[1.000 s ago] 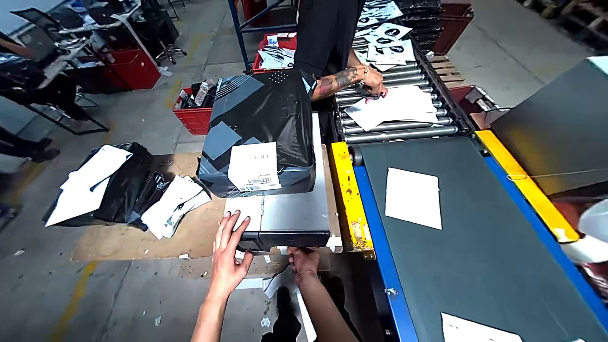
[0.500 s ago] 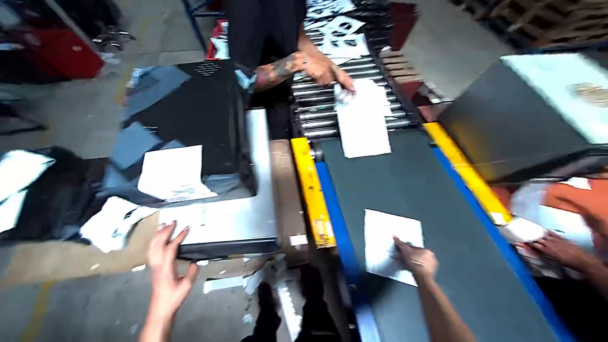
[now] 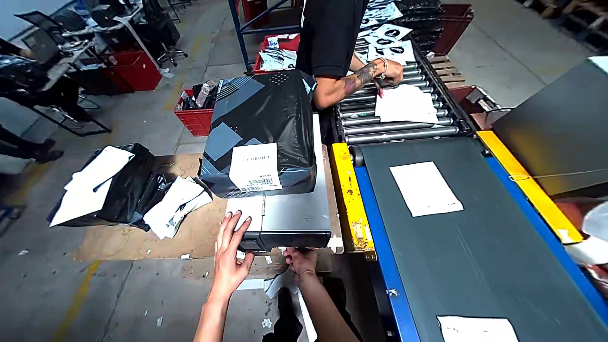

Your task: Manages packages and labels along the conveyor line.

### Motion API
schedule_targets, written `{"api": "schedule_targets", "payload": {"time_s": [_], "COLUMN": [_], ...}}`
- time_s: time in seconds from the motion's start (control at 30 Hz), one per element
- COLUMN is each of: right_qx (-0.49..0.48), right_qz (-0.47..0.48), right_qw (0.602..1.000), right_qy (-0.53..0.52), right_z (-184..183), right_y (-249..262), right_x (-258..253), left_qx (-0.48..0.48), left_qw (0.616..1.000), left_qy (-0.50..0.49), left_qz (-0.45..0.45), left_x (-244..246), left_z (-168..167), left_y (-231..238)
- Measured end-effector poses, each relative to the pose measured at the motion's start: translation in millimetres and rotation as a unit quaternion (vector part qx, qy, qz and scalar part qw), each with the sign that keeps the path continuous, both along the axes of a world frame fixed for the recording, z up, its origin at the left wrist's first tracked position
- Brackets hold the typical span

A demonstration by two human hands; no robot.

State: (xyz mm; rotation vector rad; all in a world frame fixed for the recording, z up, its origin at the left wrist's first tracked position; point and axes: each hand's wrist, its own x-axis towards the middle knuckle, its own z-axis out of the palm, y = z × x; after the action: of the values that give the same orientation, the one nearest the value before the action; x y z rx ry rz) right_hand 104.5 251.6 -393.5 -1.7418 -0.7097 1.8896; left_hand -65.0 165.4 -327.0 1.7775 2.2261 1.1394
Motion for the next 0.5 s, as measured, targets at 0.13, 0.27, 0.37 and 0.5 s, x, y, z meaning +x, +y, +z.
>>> {"api": "schedule_targets", "payload": {"time_s": [0.13, 0.27, 0.37, 0.5], "right_qx": [0.116, 0.169, 0.153, -0.003], "right_qz": [0.035, 0.093, -0.043, 0.026], "right_qw": [0.992, 0.977, 0.950, 0.855], "right_qy": [-0.030, -0.095, -0.269, -0.518], "right_z": [9.2, 10.8, -25.4, -66.1], "right_y": [-4.1, 45.1, 164.1, 198.3], "right_x": [22.4, 175.9, 341.7, 472.3], "left_qx": [0.013, -0.003, -0.006, -0.014], "left_qw": [0.999, 0.998, 0.997, 0.998], "left_qy": [0.017, 0.021, 0.043, 0.052], "left_qz": [-0.031, -0.066, -0.063, -0.035], "left_x": [-3.3, -3.9, -2.1, 8.1], "left_z": [-1.2, -3.7, -2.2, 2.0], "left_y": [4.0, 6.8, 11.7, 14.4]}}
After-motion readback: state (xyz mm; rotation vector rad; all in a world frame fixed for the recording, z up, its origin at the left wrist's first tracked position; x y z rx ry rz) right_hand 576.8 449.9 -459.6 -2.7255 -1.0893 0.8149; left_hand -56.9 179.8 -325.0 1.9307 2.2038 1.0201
